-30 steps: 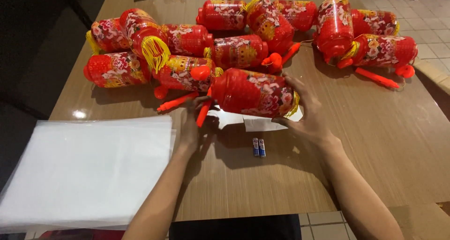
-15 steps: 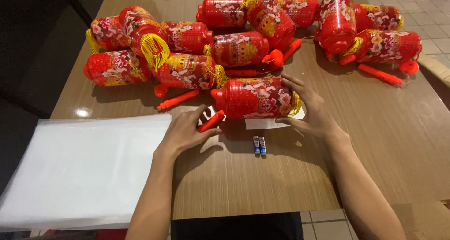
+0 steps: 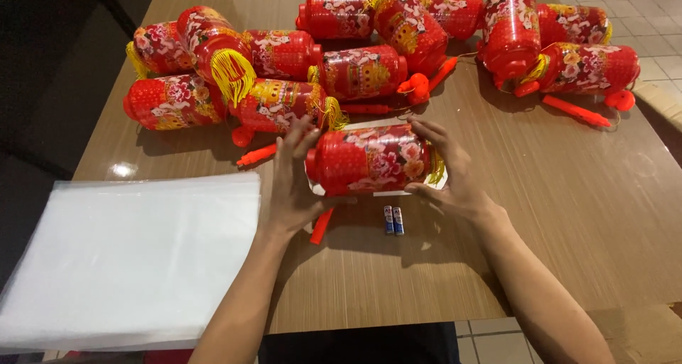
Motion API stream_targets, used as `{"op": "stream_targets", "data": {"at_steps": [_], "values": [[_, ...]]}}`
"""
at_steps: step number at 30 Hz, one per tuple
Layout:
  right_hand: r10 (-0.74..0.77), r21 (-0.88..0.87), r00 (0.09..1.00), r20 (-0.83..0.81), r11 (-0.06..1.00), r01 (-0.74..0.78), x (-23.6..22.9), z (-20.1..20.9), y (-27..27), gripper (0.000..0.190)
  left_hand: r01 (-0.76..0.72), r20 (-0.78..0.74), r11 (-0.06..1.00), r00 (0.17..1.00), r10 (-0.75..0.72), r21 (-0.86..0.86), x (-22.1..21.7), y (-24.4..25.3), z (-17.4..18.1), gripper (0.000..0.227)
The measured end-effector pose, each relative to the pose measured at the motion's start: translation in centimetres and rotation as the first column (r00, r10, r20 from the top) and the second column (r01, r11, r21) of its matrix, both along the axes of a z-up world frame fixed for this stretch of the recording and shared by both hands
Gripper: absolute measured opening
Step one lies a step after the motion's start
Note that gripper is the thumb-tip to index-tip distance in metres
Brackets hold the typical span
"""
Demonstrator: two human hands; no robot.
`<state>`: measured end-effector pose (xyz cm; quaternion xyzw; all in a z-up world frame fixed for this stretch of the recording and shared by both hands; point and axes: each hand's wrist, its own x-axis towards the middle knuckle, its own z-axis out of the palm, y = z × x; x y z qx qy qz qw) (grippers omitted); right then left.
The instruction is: Cleaning a red lantern with a tissue, attaching a handle, and then placing it into a plastic bag for packaging.
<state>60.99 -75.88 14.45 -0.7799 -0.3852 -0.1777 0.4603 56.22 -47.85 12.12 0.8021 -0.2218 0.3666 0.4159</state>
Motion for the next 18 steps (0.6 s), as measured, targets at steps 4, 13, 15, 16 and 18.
{"op": "stream_targets", "data": {"at_steps": [4, 13, 15, 16, 18], "values": [[0.091, 0.078, 0.992, -0.088, 0.993, -0.084, 1.5, -0.5, -1.3, 0.101, 0.000, -0.158, 1.000, 0.987, 0.000, -0.004, -0.1, 0.0, -0.1, 0.108], [-0.355, -0.557, 0.926, -0.127, 0.798, 0.229, 2.4, 0.1, -3.0, 0.047, -0.175, -0.180, 0.968, 0.973, 0.142, -0.182, -0.5, 0.2, 1.3, 0.111], [-0.446, -0.656, 0.882, -0.154, 0.713, 0.246, 2.6, 0.5, -3.4, 0.052, -0.179, -0.192, 0.967, 0.971, 0.144, -0.181, -0.5, 0.1, 1.1, 0.111], [-0.485, -0.660, 0.843, -0.234, 0.716, 0.229, 2.9, 0.2, -3.9, 0.052, -0.184, -0.197, 0.969, 0.969, 0.150, -0.166, -0.4, 0.1, 0.8, 0.112], [-0.519, -0.662, 0.798, -0.308, 0.719, 0.212, 3.2, -0.1, -5.1, 0.052, -0.189, -0.201, 0.970, 0.967, 0.157, -0.152, -0.2, 0.2, 0.3, 0.112]]}}
